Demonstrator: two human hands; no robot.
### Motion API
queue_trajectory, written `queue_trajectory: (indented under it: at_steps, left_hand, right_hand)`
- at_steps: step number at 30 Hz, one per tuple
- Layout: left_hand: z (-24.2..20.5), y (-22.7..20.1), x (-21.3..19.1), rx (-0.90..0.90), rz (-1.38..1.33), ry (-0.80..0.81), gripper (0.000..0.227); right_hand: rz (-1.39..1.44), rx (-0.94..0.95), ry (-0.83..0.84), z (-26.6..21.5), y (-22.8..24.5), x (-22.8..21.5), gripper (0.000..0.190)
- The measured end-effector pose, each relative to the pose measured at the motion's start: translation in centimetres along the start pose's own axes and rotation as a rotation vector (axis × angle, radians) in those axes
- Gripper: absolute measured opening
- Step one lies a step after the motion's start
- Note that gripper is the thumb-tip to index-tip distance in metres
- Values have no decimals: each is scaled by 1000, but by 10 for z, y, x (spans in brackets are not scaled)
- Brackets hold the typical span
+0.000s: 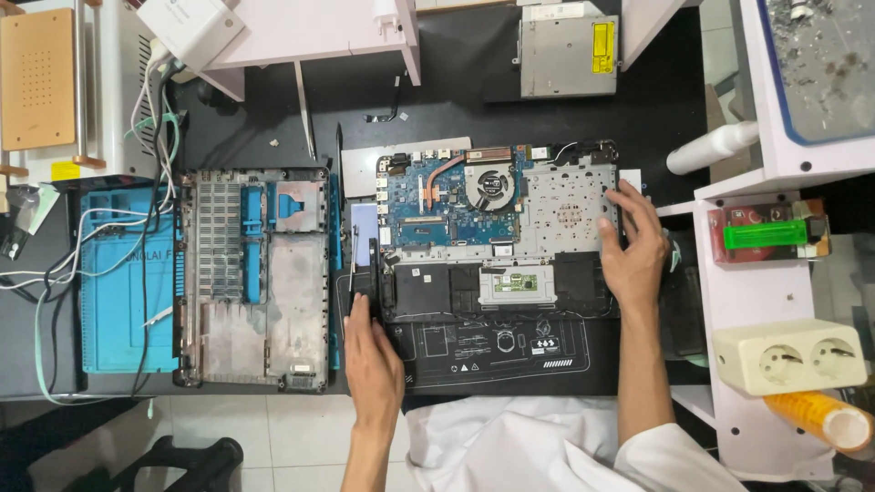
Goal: The person opens a laptop and removes the back cover to expose the internal components. They then remove the CD drive, disconnect cables, and use a screwdriver to remove the cooling fan and heat sink from the motherboard.
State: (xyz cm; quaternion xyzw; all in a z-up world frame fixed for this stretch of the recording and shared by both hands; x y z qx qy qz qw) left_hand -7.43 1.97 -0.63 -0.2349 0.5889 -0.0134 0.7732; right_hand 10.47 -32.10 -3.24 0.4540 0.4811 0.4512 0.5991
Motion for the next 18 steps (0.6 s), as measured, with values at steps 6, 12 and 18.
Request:
queue_trajectory:
  at_steps: [6,12,18]
  left_hand:
    - [-6,3,19,113,-19,18,53]
    - [-2,2,17,128,-13,7,52]
    - [6,4,18,148,11,12,51]
  right_hand:
    - [-49,11,0,1,3,1,35]
    - [-91,15,-4,-1,0,1,36]
    - [-125,-22,8,4,3,1,36]
Point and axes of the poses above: each hand's wrist, its own z-axis towards the middle knuckle, its own x-axis out of the palm, y = z × x, the point moved 6 cm from there along z, towards the middle knuckle, and after that the axes turned 13 degrees about z, right-handed, at the moved point
